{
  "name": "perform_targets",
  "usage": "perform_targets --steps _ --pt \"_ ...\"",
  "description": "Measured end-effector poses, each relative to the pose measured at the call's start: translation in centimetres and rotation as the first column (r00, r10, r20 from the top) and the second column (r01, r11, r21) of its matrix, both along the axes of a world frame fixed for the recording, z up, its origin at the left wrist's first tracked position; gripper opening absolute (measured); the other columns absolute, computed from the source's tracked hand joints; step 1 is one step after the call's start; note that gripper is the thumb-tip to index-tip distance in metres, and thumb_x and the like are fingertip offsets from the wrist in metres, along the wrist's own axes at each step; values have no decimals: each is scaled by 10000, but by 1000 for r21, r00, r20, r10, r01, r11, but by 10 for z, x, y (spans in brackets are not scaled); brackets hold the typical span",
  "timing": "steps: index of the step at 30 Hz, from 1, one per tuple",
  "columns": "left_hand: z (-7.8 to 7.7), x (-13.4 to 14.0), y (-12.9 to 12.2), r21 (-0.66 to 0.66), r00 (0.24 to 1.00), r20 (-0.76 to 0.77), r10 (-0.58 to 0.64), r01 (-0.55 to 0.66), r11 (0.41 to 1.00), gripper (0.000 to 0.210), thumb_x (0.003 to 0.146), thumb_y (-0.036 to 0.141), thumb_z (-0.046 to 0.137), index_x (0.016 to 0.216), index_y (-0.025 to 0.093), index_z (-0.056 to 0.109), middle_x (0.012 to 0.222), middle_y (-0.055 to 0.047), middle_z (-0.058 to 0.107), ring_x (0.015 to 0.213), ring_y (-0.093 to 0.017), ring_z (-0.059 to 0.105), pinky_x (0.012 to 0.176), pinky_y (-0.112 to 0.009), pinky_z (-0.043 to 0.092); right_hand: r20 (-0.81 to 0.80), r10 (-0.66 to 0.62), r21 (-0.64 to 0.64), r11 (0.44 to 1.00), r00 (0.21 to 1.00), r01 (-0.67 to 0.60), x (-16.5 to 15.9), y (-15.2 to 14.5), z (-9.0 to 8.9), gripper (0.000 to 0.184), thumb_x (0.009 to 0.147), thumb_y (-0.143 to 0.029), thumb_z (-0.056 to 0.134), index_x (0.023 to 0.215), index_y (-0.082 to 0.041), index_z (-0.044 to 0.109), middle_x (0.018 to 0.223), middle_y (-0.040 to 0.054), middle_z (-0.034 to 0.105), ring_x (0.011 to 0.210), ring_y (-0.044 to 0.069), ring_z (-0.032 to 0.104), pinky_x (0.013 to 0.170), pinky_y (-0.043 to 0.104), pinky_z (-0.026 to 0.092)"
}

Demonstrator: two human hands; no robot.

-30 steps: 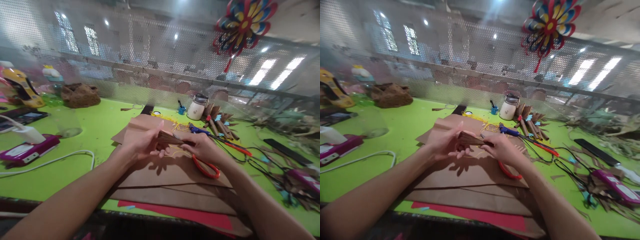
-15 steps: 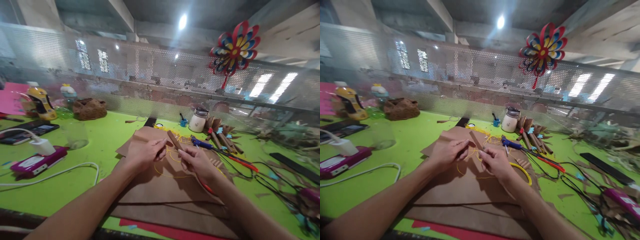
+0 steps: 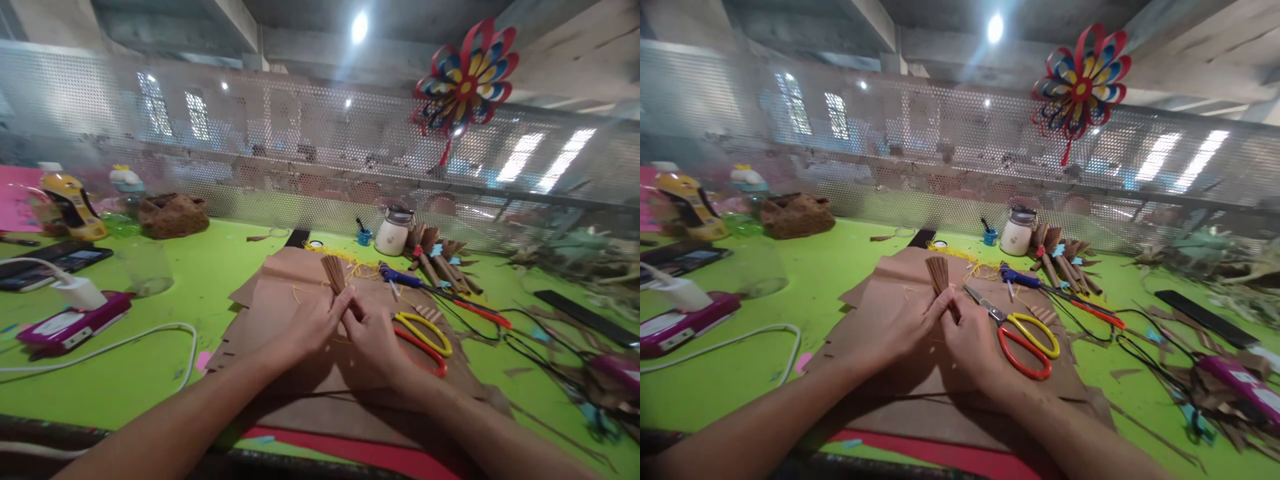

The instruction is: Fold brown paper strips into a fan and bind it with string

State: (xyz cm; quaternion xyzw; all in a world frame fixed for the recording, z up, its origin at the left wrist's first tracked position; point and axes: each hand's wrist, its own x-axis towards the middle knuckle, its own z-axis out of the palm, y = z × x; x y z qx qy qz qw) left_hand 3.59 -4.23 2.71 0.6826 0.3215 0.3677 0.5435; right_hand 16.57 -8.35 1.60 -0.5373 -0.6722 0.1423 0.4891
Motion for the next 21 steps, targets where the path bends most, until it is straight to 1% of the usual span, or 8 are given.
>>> perform_targets --steps 2,5,8,11,16,18,20,21 --pt "-1 0 -1 165 996 -63 56 -45 985 182 813 337 580 882 182 646 864 -56 603 887 -205 532 819 -259 386 4 21 25 999 1000 -21 -3 -2 -1 214 894 -281 439 808 -184 610 731 33 647 635 156 548 604 253 409" --pt "-2 3 -1 174 1000 -26 1 4 985 296 878 412 474 864 169 643 833 -55 615 862 -194 546 799 -247 398 -12 43 48 998 999 -43 -4 -5 0 192 901 -260 425 851 -190 596 812 47 659 682 164 568 628 256 426" --pt "0 7 -1 105 997 49 -60 55 993 335 894 443 436 886 172 632 886 -55 623 920 -183 549 830 -233 404 18 21 32 999 1000 -21 -6 -9 -1 188 901 -242 413 905 -183 592 825 66 654 699 181 574 645 277 434" --pt "3 9 -2 -1 992 118 -34 35 999 305 871 445 490 922 178 630 949 -58 625 958 -172 541 858 -224 401 28 44 -2 999 999 -44 -9 -10 -3 199 890 -216 413 987 -181 583 851 79 655 727 197 584 670 302 449" --pt "0 7 -3 -133 986 142 -85 104 986 384 878 494 453 809 150 611 761 -44 613 728 -147 551 718 -241 436 -68 139 -75 987 988 -144 -10 -8 -6 314 842 -165 458 1144 -179 545 1023 84 645 864 197 593 737 306 467" --pt "-4 7 -1 -208 983 171 -63 98 973 394 865 513 467 798 145 589 767 -51 629 704 -150 570 681 -250 445 -22 154 -134 979 988 -156 -8 -9 -5 268 829 -176 496 1085 -172 575 984 73 652 807 186 585 686 288 454" --pt "-6 7 3 -305 974 225 -39 108 946 393 853 534 477 799 153 555 780 -54 651 659 -148 584 648 -262 456 66 177 -195 968 982 -161 -6 -12 -3 139 851 -219 498 908 -173 616 845 53 657 684 162 555 590 261 405" --pt "-7 7 5 -345 964 266 -21 116 931 384 848 536 486 793 159 534 772 -52 660 641 -145 590 648 -267 462 108 204 -219 960 973 -177 -5 -14 -1 157 874 -241 478 831 -175 615 790 44 651 651 152 539 568 254 377"
